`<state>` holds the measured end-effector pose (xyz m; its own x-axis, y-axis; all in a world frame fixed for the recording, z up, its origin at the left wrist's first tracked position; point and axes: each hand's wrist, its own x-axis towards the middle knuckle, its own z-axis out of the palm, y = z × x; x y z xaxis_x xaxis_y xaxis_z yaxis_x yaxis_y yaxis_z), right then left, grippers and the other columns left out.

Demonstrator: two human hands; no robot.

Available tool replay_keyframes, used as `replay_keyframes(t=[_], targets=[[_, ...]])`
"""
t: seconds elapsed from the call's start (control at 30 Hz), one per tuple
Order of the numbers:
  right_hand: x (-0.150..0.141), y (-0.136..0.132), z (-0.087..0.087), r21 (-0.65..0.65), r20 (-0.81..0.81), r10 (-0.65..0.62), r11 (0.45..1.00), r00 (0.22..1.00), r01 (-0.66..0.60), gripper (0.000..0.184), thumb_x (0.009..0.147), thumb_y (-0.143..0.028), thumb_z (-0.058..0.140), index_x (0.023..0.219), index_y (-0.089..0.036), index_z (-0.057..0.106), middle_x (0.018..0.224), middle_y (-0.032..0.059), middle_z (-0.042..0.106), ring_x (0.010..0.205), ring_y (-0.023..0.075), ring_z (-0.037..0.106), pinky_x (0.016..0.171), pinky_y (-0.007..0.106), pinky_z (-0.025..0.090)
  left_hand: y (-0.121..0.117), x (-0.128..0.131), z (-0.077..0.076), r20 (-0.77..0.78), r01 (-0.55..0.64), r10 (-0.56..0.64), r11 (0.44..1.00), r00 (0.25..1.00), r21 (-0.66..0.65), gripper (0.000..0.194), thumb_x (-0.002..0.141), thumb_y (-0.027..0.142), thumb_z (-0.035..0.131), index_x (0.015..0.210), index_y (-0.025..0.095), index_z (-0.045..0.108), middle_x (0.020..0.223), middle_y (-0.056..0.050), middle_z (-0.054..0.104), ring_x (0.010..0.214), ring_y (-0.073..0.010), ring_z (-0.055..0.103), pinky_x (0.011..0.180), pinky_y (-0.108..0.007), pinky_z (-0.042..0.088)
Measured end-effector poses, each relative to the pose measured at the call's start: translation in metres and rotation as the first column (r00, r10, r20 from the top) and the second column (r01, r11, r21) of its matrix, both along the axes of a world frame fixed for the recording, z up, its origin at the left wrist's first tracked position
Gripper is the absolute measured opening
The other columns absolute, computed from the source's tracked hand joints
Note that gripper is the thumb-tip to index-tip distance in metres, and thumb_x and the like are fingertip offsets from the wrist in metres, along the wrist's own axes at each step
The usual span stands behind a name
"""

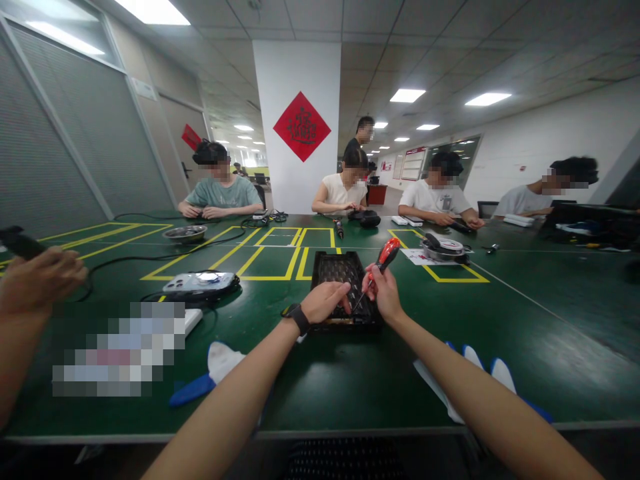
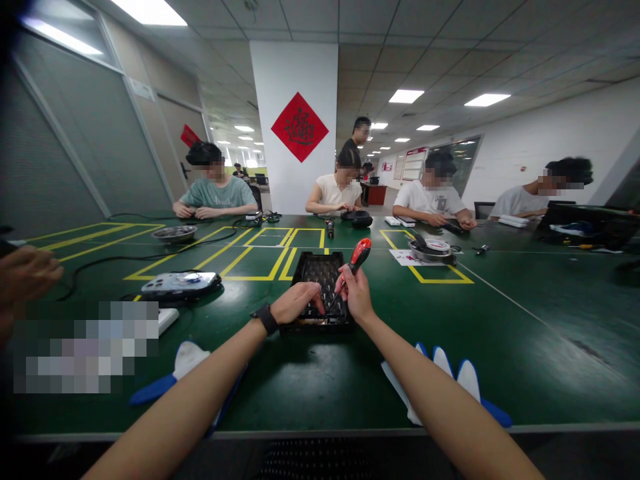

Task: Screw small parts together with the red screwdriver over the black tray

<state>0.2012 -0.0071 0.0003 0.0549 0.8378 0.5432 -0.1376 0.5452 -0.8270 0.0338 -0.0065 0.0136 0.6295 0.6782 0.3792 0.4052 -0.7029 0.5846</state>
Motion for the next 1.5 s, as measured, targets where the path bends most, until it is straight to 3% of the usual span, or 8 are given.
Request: replay_keyframes(t=[0.4, 0.83, 1.13, 1.2, 1.37, 1.5], targets=[[0.0, -0.001, -0.001, -0.005, 0.034, 0.013, 1.0, 0.999, -0.013, 0.024, 0.084, -0.042, 0.04, 0.087, -0.019, 0.046, 0.054, -0.0045, 0.052, 0.035, 0.0043, 0.036, 0.035, 0.017, 0.025, 0.001, 0.0, 0.0, -0.067, 0.018, -0.011, 0.994, 0.998, 0.11, 0.07, 0.088, 0.043, 0.01, 0.063, 0.014, 0.068, 0.076, -0.005, 0.06, 0.074, -0.0127, 0.05, 0.08, -0.022, 0.033], [0.004, 0.007, -0.004, -0.002, -0.085, -0.034, 0.999, 0.996, 0.034, 0.024, 0.083, -0.043, 0.04, 0.085, -0.019, 0.047, 0.051, -0.0046, 0.051, 0.034, 0.0042, 0.035, 0.033, 0.016, 0.023, 0.002, 0.0, -0.002, -0.075, 0.034, -0.025, 0.991, 0.997, 0.126, 0.07, 0.088, 0.043, 0.01, 0.06, 0.015, 0.068, 0.075, -0.005, 0.057, 0.074, -0.0125, 0.048, 0.079, -0.023, 0.033], [0.005, 0.008, -0.003, -0.005, -0.081, -0.051, 0.999, 0.995, 0.051, 0.025, 0.083, -0.043, 0.041, 0.085, -0.019, 0.047, 0.051, -0.0046, 0.051, 0.034, 0.004, 0.035, 0.033, 0.015, 0.024, 0.003, 0.001, -0.003, -0.045, 0.017, -0.011, 0.992, 0.999, 0.123, 0.07, 0.089, 0.042, 0.01, 0.062, 0.015, 0.067, 0.074, -0.005, 0.058, 0.074, -0.0123, 0.049, 0.078, -0.023, 0.034], [0.005, 0.008, -0.003, -0.006, -0.082, -0.054, 0.999, 0.995, 0.053, 0.025, 0.083, -0.043, 0.041, 0.085, -0.019, 0.047, 0.051, -0.0047, 0.051, 0.034, 0.004, 0.035, 0.033, 0.015, 0.024, 0.004, 0.001, -0.003, -0.041, 0.0, 0.006, 0.991, 0.999, 0.136, 0.064, 0.088, 0.043, 0.015, 0.065, 0.015, 0.067, 0.073, -0.005, 0.058, 0.073, -0.0121, 0.05, 0.076, -0.023, 0.035], [0.004, 0.005, 0.0, -0.022, -0.084, -0.039, 0.999, 0.996, 0.037, 0.026, 0.082, -0.044, 0.041, 0.087, -0.019, 0.046, 0.05, -0.0046, 0.053, 0.033, 0.0041, 0.035, 0.033, 0.015, 0.024, 0.007, 0.006, -0.009, -0.05, -0.037, 0.044, 0.99, 0.998, 0.139, 0.036, 0.071, 0.049, 0.055, 0.081, 0.016, 0.064, 0.069, -0.002, 0.06, 0.064, -0.0108, 0.05, 0.062, -0.021, 0.037], [0.003, 0.003, 0.003, -0.019, -0.075, 0.024, 1.0, 0.997, -0.025, 0.027, 0.082, -0.044, 0.042, 0.094, -0.02, 0.047, 0.053, -0.0037, 0.055, 0.033, 0.0043, 0.037, 0.033, 0.016, 0.025, 0.008, 0.011, -0.013, -0.06, -0.09, 0.098, 0.988, 0.993, 0.123, 0.028, 0.069, 0.043, 0.06, 0.074, 0.016, 0.065, 0.066, -0.002, 0.06, 0.061, -0.0105, 0.051, 0.06, -0.02, 0.037]])
